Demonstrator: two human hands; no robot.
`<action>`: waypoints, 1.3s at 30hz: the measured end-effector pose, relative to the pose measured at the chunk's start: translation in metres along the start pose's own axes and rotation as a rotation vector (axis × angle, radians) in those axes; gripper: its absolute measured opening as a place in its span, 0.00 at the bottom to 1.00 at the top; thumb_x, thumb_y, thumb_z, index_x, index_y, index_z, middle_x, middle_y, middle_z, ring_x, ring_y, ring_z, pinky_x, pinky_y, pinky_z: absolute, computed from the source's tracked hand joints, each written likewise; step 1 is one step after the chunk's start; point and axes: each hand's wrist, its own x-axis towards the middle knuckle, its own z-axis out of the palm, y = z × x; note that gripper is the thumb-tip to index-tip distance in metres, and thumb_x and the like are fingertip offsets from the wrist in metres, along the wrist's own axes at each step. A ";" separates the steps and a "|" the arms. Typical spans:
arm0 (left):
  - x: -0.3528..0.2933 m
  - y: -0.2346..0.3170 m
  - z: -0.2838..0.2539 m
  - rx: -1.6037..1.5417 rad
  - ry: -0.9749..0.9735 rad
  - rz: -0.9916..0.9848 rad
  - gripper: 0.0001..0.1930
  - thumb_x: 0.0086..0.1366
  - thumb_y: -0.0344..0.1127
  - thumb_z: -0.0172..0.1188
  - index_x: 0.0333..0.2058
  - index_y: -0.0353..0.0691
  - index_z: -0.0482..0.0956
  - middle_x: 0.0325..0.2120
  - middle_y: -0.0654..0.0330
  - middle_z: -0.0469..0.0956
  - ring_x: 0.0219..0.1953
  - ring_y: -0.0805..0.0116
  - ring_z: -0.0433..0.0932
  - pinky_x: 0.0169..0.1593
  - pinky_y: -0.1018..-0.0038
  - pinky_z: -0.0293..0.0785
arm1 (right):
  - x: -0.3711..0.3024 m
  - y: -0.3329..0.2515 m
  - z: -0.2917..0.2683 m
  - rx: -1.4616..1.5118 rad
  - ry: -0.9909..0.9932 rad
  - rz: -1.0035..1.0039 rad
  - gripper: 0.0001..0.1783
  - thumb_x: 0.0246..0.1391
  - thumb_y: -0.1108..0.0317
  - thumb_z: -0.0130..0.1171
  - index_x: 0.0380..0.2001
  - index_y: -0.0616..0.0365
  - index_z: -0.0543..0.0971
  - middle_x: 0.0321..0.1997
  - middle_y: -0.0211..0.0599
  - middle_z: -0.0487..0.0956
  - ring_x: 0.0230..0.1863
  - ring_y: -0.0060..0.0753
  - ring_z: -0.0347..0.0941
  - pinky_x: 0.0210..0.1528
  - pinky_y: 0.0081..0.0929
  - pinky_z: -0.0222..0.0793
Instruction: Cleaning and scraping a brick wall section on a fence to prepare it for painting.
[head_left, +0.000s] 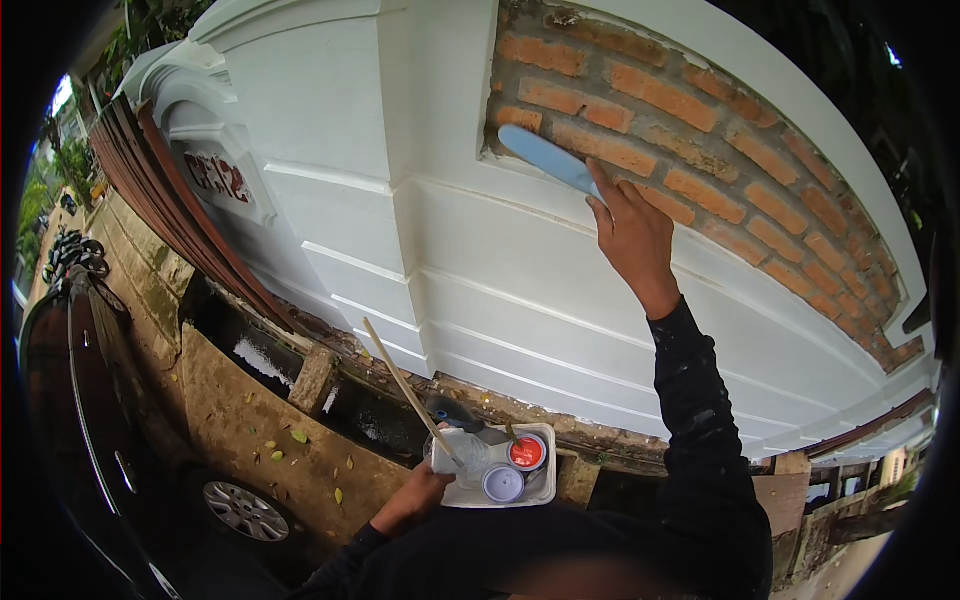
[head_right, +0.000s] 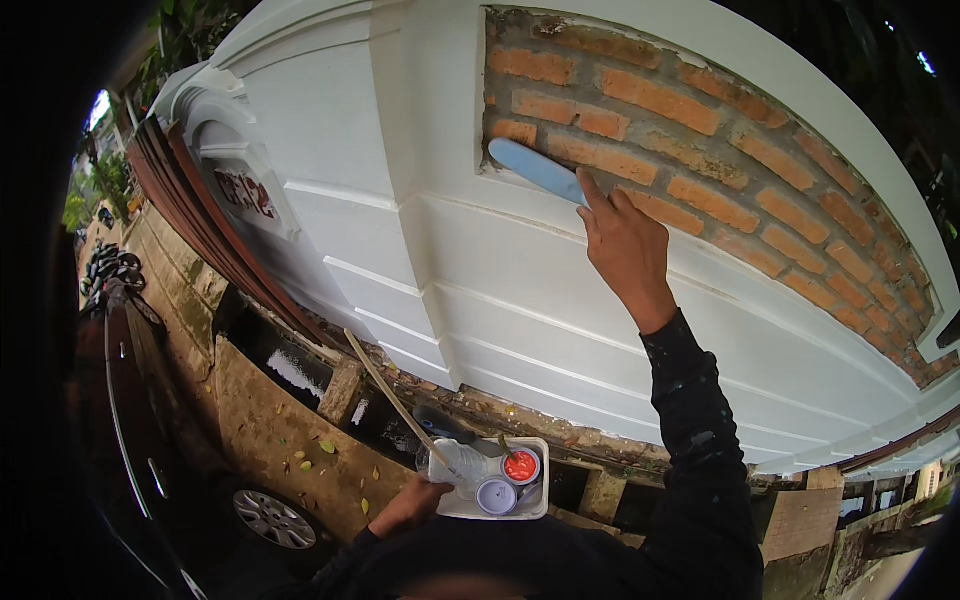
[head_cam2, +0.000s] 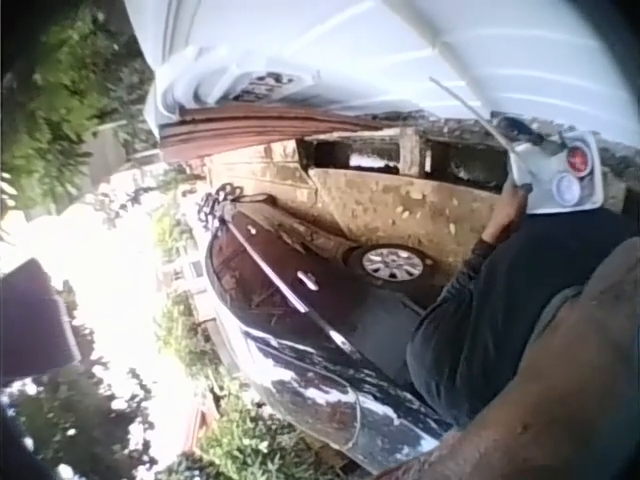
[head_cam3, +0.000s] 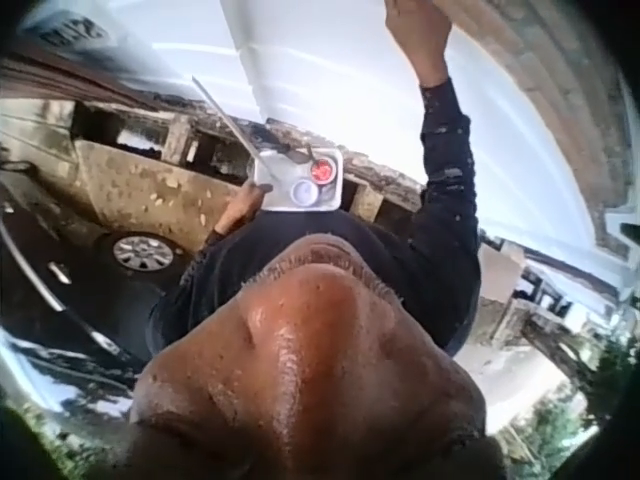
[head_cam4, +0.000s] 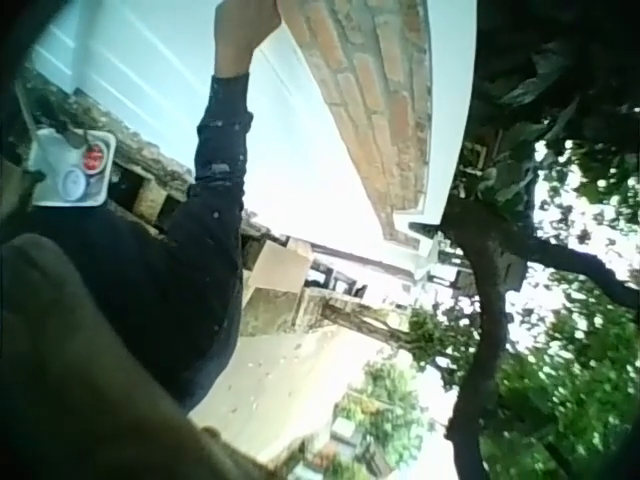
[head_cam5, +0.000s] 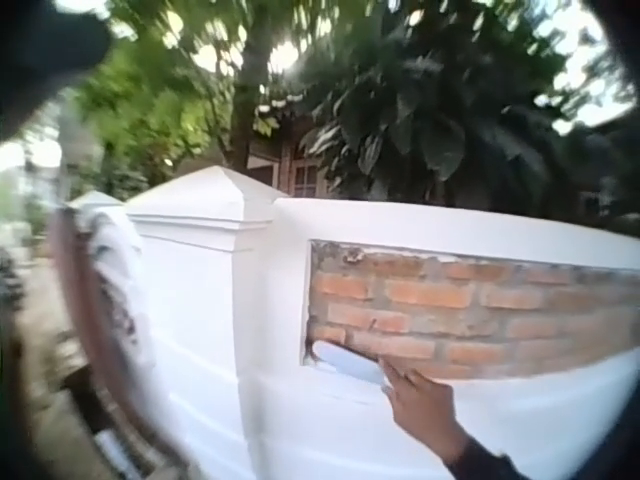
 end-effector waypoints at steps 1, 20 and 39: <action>-0.005 0.010 0.001 0.001 -0.013 -0.017 0.15 0.63 0.31 0.54 0.47 0.33 0.77 0.41 0.57 0.79 0.44 0.66 0.74 0.50 0.71 0.69 | -0.009 -0.005 -0.004 0.214 0.218 0.010 0.32 0.59 0.63 0.60 0.66 0.46 0.65 0.30 0.37 0.77 0.25 0.34 0.76 0.24 0.30 0.70; 0.004 0.006 0.015 -0.134 -0.037 -0.262 0.19 0.58 0.27 0.55 0.50 0.32 0.75 0.45 0.57 0.78 0.49 0.63 0.74 0.57 0.70 0.66 | -0.179 0.022 -0.029 0.253 -0.192 0.188 0.20 0.58 0.62 0.59 0.53 0.53 0.75 0.34 0.37 0.77 0.25 0.39 0.75 0.26 0.32 0.72; 0.003 0.005 0.037 -0.261 -0.004 -0.256 0.11 0.59 0.32 0.56 0.38 0.32 0.80 0.28 0.62 0.79 0.27 0.73 0.72 0.33 0.76 0.68 | 0.078 0.239 -0.289 -0.393 0.424 0.122 0.19 0.64 0.55 0.52 0.58 0.34 0.74 0.38 0.32 0.77 0.38 0.39 0.78 0.38 0.35 0.75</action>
